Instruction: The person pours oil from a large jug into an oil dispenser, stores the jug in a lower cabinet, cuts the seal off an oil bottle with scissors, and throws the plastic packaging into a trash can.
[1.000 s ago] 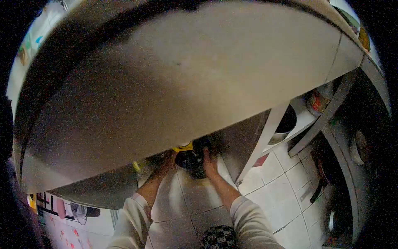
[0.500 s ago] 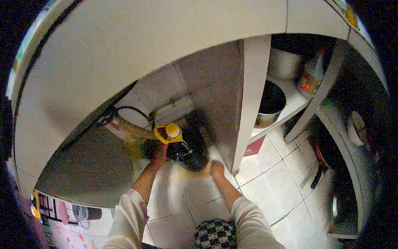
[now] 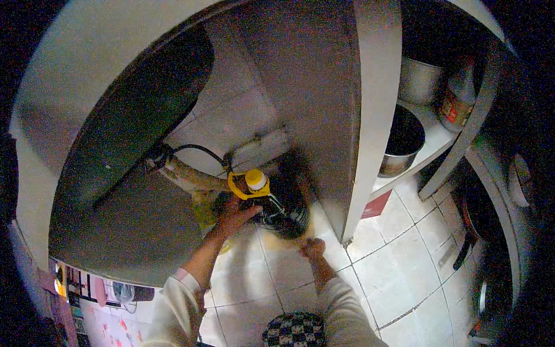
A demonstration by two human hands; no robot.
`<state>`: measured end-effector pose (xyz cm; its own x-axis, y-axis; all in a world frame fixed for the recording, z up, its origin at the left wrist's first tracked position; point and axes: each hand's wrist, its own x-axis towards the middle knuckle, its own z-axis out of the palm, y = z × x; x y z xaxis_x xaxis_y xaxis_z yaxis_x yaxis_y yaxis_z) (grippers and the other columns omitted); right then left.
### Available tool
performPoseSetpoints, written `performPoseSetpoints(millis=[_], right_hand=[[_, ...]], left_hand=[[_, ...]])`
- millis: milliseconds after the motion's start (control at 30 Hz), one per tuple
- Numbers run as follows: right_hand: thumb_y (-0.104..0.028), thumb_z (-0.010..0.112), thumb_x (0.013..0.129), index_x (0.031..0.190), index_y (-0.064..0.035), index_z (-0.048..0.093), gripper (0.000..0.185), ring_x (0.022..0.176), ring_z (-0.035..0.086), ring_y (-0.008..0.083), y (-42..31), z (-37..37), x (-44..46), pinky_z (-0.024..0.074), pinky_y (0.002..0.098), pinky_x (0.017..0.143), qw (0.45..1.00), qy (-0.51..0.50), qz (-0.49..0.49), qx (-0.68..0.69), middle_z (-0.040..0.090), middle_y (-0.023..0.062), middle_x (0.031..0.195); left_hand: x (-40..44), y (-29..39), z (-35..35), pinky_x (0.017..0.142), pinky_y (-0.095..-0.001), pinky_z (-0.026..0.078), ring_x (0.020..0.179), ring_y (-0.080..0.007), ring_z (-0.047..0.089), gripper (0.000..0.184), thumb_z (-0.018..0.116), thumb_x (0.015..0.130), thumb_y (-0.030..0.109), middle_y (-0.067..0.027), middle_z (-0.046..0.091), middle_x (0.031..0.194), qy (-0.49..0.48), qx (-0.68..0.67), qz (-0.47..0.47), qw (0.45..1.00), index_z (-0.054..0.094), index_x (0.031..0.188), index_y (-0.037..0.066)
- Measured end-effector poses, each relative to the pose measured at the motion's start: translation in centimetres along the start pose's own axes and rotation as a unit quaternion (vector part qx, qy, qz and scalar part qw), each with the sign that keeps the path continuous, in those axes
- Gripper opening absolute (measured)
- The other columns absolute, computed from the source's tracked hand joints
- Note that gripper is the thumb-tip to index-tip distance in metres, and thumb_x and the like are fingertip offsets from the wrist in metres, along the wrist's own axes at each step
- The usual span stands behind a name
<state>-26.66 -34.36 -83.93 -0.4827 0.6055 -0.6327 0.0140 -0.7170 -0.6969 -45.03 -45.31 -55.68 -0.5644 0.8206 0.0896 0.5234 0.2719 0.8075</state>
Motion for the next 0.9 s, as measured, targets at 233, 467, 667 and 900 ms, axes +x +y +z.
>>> performPoseSetpoints(millis=[233,467,667,900], right_hand=[[-0.014,0.053,0.095,0.08,-0.0008,0.059,0.02,0.043,0.059,0.0229,-0.4,-1.3,1.7,0.049,0.036,0.037,0.999,-0.002,-0.031,-0.031,0.063,0.0139,0.063],[-0.014,0.055,0.094,0.076,-0.0028,0.06,0.021,0.04,0.055,0.0189,1.5,-4.7,5.8,0.0435,0.0331,0.035,0.943,0.047,-0.167,-0.284,0.06,0.0101,0.056],[-0.01,0.061,0.09,0.073,-0.0046,0.057,0.018,0.038,0.052,0.0156,4.1,-6.6,7.1,0.0396,0.0312,0.034,0.916,0.204,-0.297,-0.176,0.053,0.0047,0.053],[-0.028,0.063,0.082,0.08,0.0061,0.068,0.034,0.067,0.064,0.0332,-1.3,-5.7,0.8,0.0481,0.0408,0.063,0.834,0.288,-0.264,-0.39,0.065,0.023,0.069]], left_hand=[[0.4,1.9,2.5,0.108,-0.0431,0.033,0.128,-0.0369,0.042,0.086,0.078,0.072,0.042,-0.0199,0.047,0.133,0.042,0.09,0.027,0.995,0.037,0.139,0.007],[-2.0,2.9,4.3,0.11,-0.046,0.029,0.133,-0.0392,0.032,0.096,0.079,0.067,0.048,-0.0231,0.035,0.141,0.086,0.117,-0.049,0.988,0.034,0.141,0.007],[-3.0,3.8,7.0,0.111,-0.0487,0.026,0.133,-0.0412,0.029,0.1,0.079,0.068,0.049,-0.0246,0.033,0.141,0.082,0.154,-0.013,0.984,0.029,0.144,0.006],[-3.8,4.0,6.7,0.111,-0.0457,0.027,0.134,-0.0405,0.029,0.096,0.077,0.073,0.046,-0.0244,0.032,0.144,0.064,0.142,-0.01,0.988,0.027,0.144,0.004]])
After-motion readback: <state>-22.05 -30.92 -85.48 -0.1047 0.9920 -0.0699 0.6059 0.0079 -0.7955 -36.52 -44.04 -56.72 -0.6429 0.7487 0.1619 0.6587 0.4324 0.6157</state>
